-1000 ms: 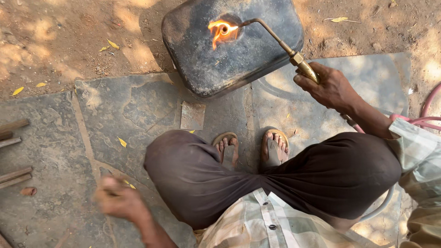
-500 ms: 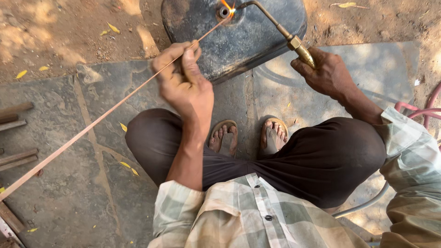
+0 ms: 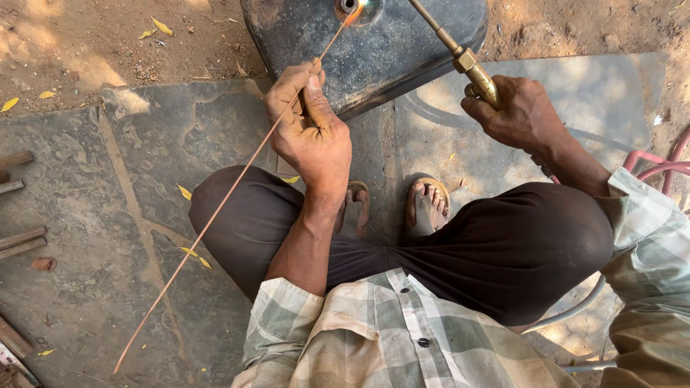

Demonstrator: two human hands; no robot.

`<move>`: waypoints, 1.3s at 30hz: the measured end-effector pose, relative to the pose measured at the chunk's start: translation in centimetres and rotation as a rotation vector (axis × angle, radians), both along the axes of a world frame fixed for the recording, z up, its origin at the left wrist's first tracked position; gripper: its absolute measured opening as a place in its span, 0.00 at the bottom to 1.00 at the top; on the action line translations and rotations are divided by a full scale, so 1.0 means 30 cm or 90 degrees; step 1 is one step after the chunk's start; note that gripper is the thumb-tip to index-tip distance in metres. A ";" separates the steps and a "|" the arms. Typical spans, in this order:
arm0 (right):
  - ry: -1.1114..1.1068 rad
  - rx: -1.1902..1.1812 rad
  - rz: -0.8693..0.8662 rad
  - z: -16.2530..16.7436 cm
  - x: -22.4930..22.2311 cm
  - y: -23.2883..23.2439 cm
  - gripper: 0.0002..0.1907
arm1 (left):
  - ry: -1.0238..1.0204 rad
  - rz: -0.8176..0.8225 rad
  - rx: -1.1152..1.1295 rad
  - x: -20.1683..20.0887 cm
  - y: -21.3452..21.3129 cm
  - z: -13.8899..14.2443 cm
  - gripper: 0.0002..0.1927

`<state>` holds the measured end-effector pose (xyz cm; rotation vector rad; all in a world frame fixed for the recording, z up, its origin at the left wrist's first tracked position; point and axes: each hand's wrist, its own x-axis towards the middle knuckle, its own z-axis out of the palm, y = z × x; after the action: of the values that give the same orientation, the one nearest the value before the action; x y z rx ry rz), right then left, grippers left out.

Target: The person sits on the ground holding a long thin metal rod in one hand and a gas torch in the other, directing the flame at the rod tip over a metal block with a central hole. They repeatedly feed and reposition the rod through the flame, adjusting their grip as the tip heats and glows.

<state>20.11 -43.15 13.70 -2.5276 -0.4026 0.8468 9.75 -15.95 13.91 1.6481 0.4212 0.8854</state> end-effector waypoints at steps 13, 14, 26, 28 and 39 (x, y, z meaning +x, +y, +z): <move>-0.075 0.013 0.024 -0.015 0.008 0.006 0.19 | 0.031 0.008 0.042 0.021 0.003 -0.036 0.07; -0.079 0.006 0.032 -0.016 0.010 0.007 0.19 | 0.034 0.009 0.053 0.022 0.008 -0.038 0.07; -0.258 -0.071 0.238 -0.034 0.008 0.008 0.10 | 0.055 0.033 0.098 0.010 0.010 -0.005 0.09; -0.275 -0.049 0.232 -0.027 0.012 0.016 0.10 | 0.039 0.030 0.076 0.015 0.006 0.009 0.10; -0.150 -0.015 0.015 -0.006 0.021 0.051 0.17 | 0.049 0.044 0.076 0.036 0.006 0.037 0.10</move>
<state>20.73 -41.62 13.50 -2.6581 -0.5005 0.5651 10.82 -15.78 15.02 1.7902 0.4887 0.9144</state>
